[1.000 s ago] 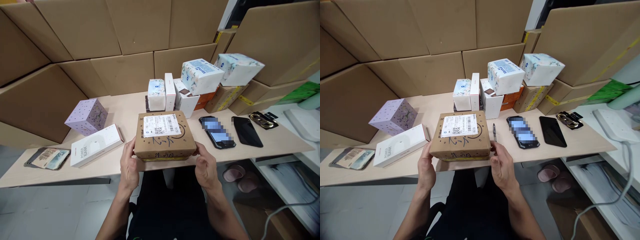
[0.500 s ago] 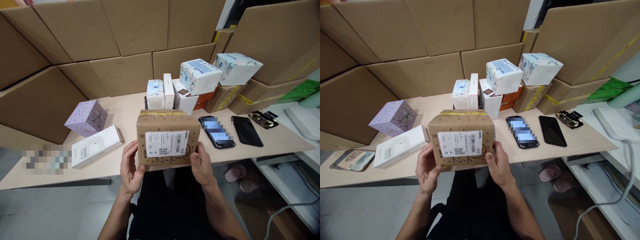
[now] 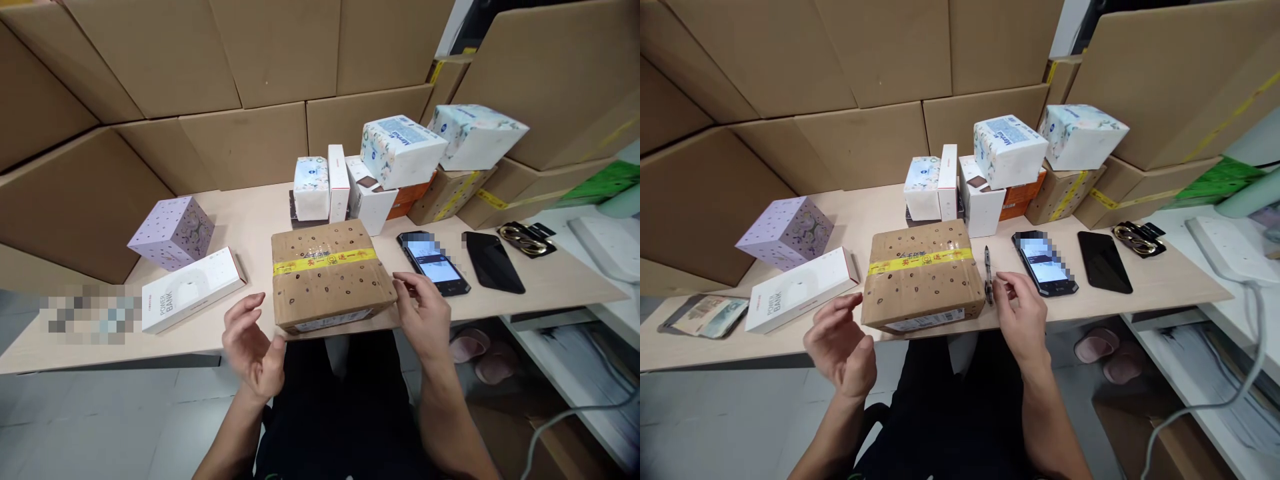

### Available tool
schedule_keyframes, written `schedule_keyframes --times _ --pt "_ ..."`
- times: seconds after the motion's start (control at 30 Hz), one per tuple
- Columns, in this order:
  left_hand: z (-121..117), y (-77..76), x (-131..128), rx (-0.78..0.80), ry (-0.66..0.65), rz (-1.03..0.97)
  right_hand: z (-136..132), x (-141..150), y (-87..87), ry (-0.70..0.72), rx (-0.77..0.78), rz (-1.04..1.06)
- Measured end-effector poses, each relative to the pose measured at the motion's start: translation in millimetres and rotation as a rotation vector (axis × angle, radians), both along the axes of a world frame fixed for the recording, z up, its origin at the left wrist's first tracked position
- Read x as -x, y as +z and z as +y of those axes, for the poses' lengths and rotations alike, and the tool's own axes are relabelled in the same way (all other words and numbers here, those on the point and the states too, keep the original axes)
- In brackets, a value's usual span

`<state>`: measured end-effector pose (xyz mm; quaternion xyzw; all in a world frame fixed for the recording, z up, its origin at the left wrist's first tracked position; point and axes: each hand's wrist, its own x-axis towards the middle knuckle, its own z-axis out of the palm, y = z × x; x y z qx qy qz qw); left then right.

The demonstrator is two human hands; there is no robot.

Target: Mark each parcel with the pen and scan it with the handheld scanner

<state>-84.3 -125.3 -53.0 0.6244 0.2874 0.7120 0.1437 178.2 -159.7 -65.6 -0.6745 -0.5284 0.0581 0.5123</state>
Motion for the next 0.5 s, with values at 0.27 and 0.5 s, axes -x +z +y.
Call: schedule_keyframes --times 0.27,0.5 --pt "-15.9 49.3 -17.2 -0.353 0.275 0.510 31.4 3.0 23.3 0.065 0.628 -0.442" --pt "-13.7 76.9 -28.5 -0.271 0.271 0.715 31.6 -13.7 9.0 0.174 0.419 -0.190"
